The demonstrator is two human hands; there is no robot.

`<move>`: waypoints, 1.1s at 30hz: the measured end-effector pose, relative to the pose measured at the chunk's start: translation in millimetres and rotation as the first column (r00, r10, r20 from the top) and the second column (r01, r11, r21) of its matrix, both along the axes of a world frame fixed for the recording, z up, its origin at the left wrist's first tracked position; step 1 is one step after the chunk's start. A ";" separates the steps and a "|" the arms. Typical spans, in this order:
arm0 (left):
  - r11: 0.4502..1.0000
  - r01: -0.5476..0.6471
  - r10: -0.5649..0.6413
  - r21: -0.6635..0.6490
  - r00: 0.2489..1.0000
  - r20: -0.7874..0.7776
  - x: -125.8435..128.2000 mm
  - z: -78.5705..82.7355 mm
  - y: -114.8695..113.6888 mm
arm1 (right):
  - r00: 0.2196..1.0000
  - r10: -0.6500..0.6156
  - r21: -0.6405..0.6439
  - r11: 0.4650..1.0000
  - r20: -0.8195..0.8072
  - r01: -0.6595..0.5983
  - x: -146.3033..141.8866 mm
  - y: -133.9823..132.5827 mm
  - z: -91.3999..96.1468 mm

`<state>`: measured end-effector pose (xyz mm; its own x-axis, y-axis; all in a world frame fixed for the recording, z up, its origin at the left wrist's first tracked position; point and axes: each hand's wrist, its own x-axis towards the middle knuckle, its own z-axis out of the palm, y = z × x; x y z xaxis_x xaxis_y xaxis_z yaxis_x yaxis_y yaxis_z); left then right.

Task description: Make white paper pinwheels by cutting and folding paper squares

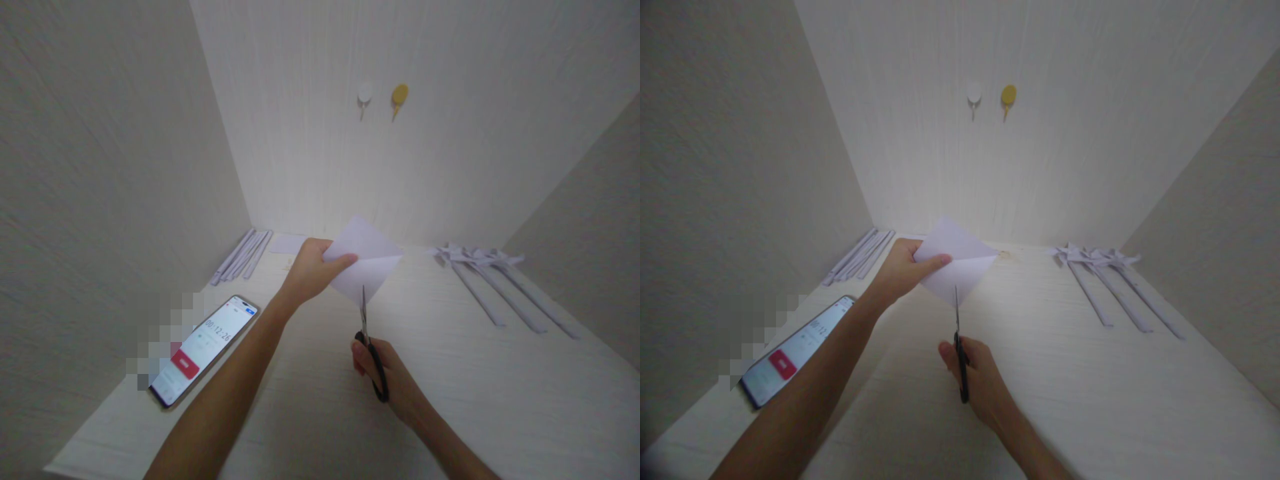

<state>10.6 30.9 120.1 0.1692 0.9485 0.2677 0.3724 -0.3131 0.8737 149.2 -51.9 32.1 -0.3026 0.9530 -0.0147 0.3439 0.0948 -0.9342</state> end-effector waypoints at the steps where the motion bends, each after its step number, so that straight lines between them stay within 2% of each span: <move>1: 1.000 -0.006 0.006 -0.003 1.000 0.004 0.0 -0.2 0.1 | 1.000 -0.001 0.000 1.000 0.003 0.001 -0.1 0.3 -0.5; 19: 1.000 -0.027 0.027 0.001 1.000 -0.010 -0.5 -0.6 1.1 | 0.998 -0.040 -0.023 0.999 0.039 0.041 0.3 1.0 -1.9; 33: 1.000 -0.015 0.015 -0.014 1.000 -0.005 -0.5 1.2 -0.2 | 0.996 -0.084 -0.103 0.991 0.011 0.085 0.1 0.6 -2.5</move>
<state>10.1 30.8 121.3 0.1563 0.9547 0.2531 0.3814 -0.2947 0.8762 149.3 -51.3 29.6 -0.2205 0.9685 -0.1159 0.3531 -0.0315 -0.9351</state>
